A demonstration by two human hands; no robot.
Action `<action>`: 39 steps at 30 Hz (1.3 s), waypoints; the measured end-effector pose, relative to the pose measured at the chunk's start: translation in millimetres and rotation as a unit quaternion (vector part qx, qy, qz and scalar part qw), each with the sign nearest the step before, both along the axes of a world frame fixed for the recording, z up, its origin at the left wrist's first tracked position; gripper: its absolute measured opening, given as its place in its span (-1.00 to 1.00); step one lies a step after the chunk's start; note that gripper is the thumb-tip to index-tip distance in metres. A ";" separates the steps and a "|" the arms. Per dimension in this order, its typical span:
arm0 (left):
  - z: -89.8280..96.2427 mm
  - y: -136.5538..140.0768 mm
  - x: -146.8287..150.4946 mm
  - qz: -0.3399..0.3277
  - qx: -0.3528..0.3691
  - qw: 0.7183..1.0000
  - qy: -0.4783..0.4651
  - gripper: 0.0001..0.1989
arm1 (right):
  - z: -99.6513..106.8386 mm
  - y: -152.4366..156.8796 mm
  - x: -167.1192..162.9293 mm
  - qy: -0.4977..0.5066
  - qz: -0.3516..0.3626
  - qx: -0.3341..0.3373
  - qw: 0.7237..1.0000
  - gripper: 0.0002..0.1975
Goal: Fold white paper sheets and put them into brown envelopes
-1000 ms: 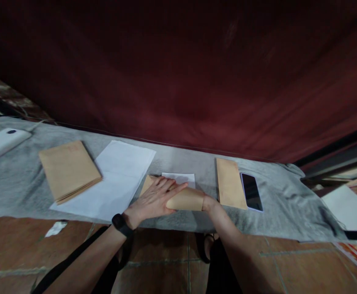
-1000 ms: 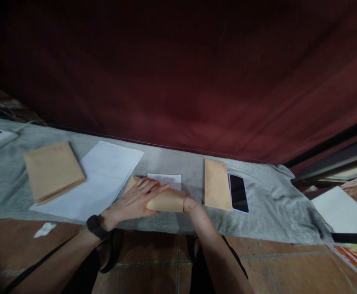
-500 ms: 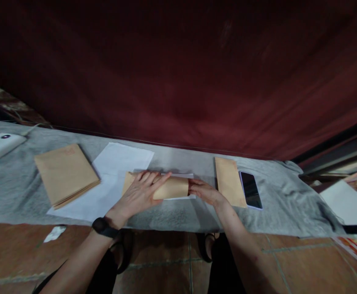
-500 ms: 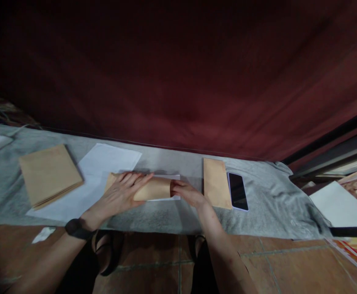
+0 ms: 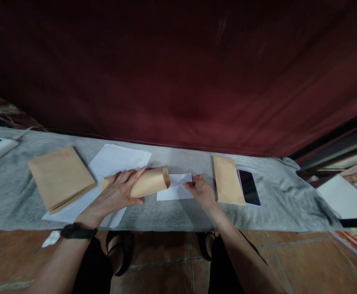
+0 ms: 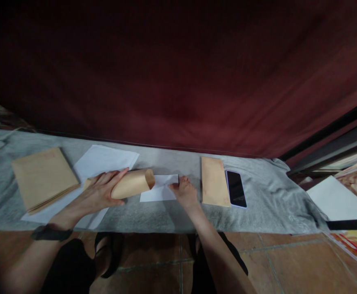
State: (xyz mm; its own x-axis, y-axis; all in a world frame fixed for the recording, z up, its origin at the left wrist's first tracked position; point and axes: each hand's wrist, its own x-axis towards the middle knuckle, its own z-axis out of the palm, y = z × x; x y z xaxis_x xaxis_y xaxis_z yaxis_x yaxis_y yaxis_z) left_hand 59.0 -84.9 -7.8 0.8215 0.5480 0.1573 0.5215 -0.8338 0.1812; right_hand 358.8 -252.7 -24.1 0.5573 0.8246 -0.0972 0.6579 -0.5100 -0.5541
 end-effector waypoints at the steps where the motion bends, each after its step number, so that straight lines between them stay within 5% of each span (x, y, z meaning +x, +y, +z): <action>1: -0.8 0.7 -0.7 0.003 -0.005 1.000 0.006 0.15 | 0.8 1.1 -3.5 -0.016 -0.001 -0.016 1.000 -0.53; 6: -3.3 3.9 0.0 0.010 -0.032 0.999 0.032 0.16 | 5.3 7.1 -12.0 -0.048 -0.004 -0.074 0.996 -0.52; 14: -5.6 7.7 1.1 0.017 -0.047 0.998 0.037 0.16 | 6.6 5.4 -13.2 -0.015 -0.006 -0.068 0.998 -0.57; 24: -2.7 3.9 5.9 0.025 -0.053 0.998 0.032 0.15 | -20.8 16.0 8.1 0.179 -0.018 0.102 0.978 -0.87; 30: -2.7 -0.1 9.6 0.019 -0.041 0.999 0.024 0.16 | -21.3 13.6 24.4 0.150 -0.005 0.222 0.963 -0.94; 39: 4.6 -6.7 16.4 0.032 -0.027 0.999 0.035 0.14 | -5.7 11.5 56.8 0.159 -0.110 0.366 0.910 -0.82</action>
